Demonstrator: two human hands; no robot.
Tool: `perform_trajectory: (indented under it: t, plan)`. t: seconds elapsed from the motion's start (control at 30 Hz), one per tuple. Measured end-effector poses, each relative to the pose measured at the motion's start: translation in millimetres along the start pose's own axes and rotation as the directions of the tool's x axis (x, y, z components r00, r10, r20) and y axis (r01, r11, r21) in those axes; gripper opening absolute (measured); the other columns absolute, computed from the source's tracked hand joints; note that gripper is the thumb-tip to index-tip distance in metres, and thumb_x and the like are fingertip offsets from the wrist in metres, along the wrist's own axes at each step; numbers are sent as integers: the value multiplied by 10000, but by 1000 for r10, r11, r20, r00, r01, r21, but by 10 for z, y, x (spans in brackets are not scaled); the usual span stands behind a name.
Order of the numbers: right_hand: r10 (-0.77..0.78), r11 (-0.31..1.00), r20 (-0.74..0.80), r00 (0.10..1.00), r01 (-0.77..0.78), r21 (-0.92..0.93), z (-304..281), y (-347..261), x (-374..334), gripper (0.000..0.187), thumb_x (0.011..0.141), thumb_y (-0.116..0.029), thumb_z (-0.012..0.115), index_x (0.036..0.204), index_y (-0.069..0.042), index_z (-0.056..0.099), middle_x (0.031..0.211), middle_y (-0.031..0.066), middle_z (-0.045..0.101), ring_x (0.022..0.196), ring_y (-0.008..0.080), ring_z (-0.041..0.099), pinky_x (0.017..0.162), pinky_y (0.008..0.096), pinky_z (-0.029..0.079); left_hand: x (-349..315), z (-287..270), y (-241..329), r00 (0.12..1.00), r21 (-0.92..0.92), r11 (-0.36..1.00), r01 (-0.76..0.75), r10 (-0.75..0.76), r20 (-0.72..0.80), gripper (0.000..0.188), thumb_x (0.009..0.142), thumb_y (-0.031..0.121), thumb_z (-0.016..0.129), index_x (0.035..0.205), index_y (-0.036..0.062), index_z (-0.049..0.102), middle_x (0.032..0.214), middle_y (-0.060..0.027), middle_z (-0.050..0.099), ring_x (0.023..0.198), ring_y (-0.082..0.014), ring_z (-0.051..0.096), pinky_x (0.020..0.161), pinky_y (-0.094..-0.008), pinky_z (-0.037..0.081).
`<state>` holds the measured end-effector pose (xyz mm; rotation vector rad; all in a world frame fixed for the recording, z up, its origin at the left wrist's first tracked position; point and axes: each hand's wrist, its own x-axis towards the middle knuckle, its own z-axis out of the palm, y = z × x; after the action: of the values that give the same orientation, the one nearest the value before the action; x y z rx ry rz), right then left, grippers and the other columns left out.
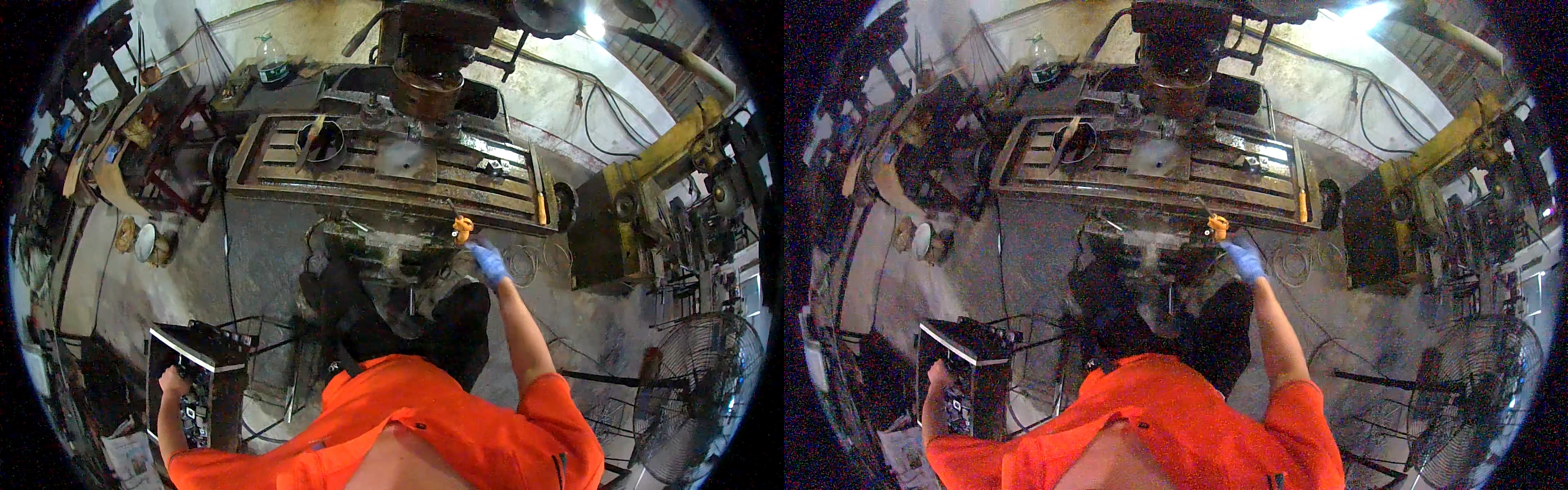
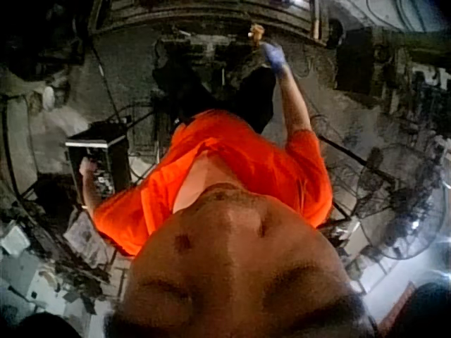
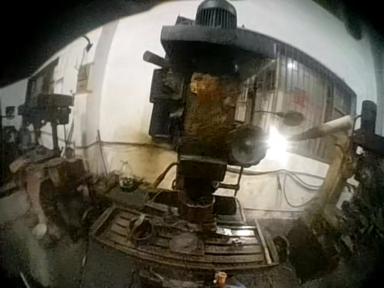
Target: The person operates a machine by placing metal parts onto a work surface, using a file to deburr or smooth the edges, and then placing the finished parts into a storage bin.
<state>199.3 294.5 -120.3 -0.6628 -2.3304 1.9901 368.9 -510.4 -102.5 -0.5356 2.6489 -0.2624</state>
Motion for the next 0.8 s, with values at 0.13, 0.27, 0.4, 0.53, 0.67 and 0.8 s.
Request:
perform_trajectory:
  t: [0.13,0.27,0.4,0.53,0.67,0.8]
  plan:
    - [36,996,-108,993,-45,-80,279,389,462,271,747,-296,660,862,-62,587,699,-42,527,599,72,445,529,246,361,79,-122,103,995,-88,991,103,-103,6,415,644,378,649,897,60,568,949,-147,599,896,-336,580,767,-431,464]
    - [-54,992,-128,990,68,106,582,2,-22,235,711,-254,708,735,-77,556,572,-41,475,476,57,403,423,246,330,-8,51,-33,990,-29,990,138,-138,-25,343,628,276,666,875,63,558,900,-151,603,868,-356,576,740,-415,476]
    - [-273,949,-194,942,297,106,491,-460,-363,316,708,-160,700,967,-39,564,788,11,560,619,94,508,540,249,436,-99,-110,96,934,-225,946,233,-282,-219,279,633,202,657,825,22,565,824,-159,611,810,-336,592,701,-414,475]
    - [-496,867,-222,839,493,-76,489,-819,-616,457,682,-151,708,1067,-29,494,965,53,551,807,160,520,697,275,447,-250,236,-337,874,-996,70,49,-486,9,183,730,129,627,847,-10,603,631,-42,562,566,-164,538,486,-292,440]
    - [-712,458,377,592,799,-390,707,-1277,-1120,515,624,-319,712,987,-30,489,926,182,560,849,334,561,745,400,458,-460,-223,-42,891,-687,-680,-257,-442,104,270,796,215,597,968,8,582,841,-106,594,776,-202,559,776,-390,500]
    - [-313,763,308,899,430,-482,536,-1565,-975,527,665,-306,696,1037,-8,473,875,188,587,830,349,578,724,376,464,-335,-703,370,944,-442,-837,-323,-318,-88,244,824,189,562,974,-3,572,906,-123,594,864,-221,552,903,-437,425]
